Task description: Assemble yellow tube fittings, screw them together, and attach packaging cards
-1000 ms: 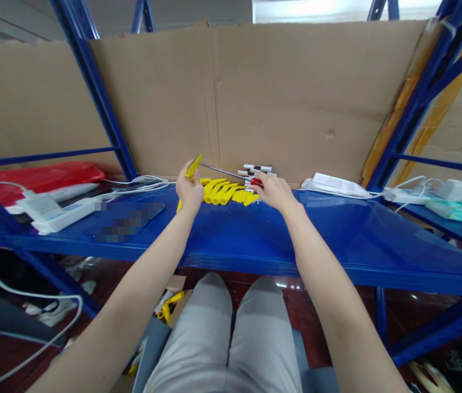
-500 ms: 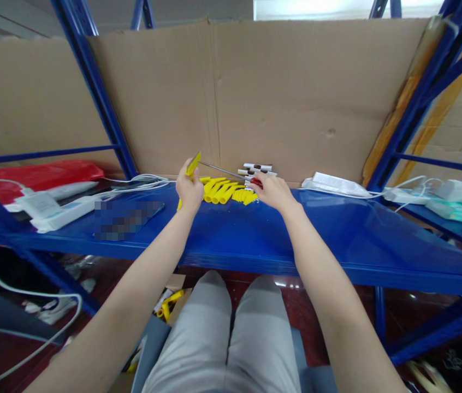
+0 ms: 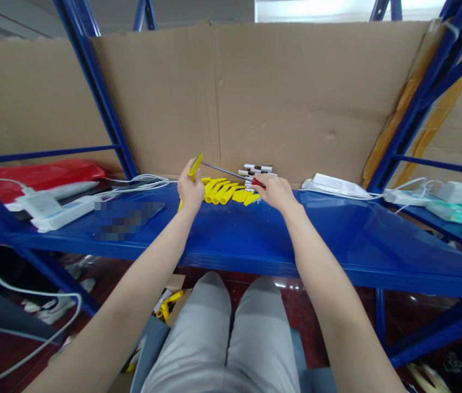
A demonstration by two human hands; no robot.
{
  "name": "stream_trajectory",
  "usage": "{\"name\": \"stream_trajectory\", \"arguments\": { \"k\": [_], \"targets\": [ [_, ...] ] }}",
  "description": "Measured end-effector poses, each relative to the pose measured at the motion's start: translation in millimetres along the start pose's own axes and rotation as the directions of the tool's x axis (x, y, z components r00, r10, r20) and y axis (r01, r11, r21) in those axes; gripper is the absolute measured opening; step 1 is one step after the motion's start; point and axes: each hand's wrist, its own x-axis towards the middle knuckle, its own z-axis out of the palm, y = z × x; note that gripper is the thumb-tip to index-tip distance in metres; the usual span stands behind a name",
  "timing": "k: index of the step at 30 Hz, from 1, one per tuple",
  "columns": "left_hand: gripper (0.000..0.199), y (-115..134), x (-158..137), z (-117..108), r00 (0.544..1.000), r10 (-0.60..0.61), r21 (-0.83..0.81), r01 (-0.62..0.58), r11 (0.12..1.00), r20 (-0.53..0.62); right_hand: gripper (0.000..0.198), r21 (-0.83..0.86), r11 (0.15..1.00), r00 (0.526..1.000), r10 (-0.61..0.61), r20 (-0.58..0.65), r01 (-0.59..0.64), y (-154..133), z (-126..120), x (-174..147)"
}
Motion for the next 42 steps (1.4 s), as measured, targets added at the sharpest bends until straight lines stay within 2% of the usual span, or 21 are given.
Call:
{"name": "stream_trajectory", "arguments": {
  "k": [6, 17, 22, 28, 31, 35, 42],
  "targets": [
    [0.041, -0.8, 2.5, 0.1, 0.996, -0.076, -0.033, 0.078, 0.996, 0.053, 0.025, 0.008, 0.999, 0.999, 0.035, -0.019, -0.035, 3.3, 3.3, 1.5],
    [0.044, -2.8, 3.5, -0.4, 0.996, -0.074, -0.086, 0.078, 0.993, 0.044, 0.021, -0.046, 0.997, 0.998, 0.055, -0.008, -0.055, -3.7, -0.5, 0.6],
    [0.045, -6.5, 4.2, 0.2, 0.998, -0.052, -0.101, 0.055, 0.993, 0.027, 0.024, 0.0, 0.999, 0.999, 0.048, 0.015, -0.048, -3.9, 0.9, 0.5],
    [0.043, -1.7, 2.7, -0.6, 0.994, -0.092, -0.113, 0.099, 0.989, 0.063, 0.021, 0.042, 0.998, 0.998, 0.057, -0.015, -0.057, 2.4, 2.6, 2.3],
    [0.044, -0.7, 2.6, -1.3, 0.995, -0.083, -0.095, 0.088, 0.992, 0.053, 0.017, 0.006, 0.999, 0.999, 0.041, -0.016, -0.041, 0.5, 2.2, 2.5],
    [0.046, -0.9, 3.1, -1.7, 0.995, -0.08, -0.07, 0.084, 0.994, 0.054, 0.019, -0.02, 0.997, 0.997, 0.078, 0.022, -0.077, -5.1, 2.3, 2.1],
    [0.044, 3.8, 2.0, -1.9, 0.999, -0.043, -0.028, 0.044, 0.999, 0.015, 0.024, 0.033, 0.997, 0.997, 0.068, 0.029, -0.069, -3.6, 5.3, 2.2]
  ]
}}
